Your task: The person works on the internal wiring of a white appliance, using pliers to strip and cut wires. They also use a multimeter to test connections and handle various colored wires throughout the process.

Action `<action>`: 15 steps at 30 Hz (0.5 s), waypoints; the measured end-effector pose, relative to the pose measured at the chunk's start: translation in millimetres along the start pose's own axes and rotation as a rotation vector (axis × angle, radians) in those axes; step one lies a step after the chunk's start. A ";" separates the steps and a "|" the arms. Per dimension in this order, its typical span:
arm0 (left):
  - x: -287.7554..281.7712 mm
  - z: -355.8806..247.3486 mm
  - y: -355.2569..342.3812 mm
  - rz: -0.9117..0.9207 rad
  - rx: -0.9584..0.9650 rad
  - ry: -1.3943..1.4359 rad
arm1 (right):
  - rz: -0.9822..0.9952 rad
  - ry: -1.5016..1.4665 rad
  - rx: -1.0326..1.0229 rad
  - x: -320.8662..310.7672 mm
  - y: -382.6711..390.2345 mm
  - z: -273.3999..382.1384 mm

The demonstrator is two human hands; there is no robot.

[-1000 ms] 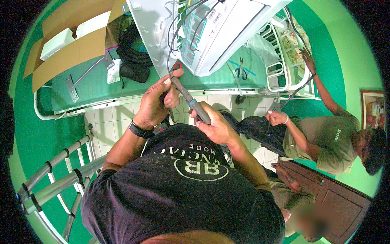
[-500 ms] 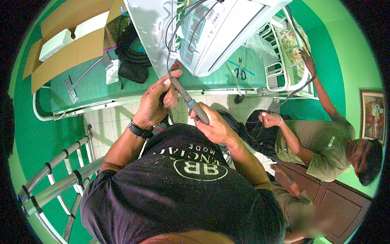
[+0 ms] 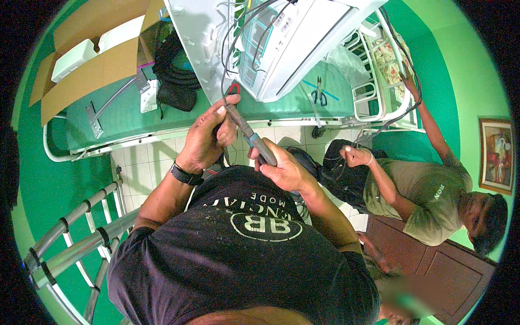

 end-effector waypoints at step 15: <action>0.2 -2.1 -0.9 0.029 0.007 -0.012 | -0.024 -0.056 -0.043 6.9 -3.3 -7.9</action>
Point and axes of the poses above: each hand's wrist, its own y-axis away from the middle knuckle, its own x-axis out of the palm, z = x × y, the point moved 6 cm from there along -y, towards the middle knuckle, and after that the axes turned 3 degrees about -z, right-handed, at the moved point
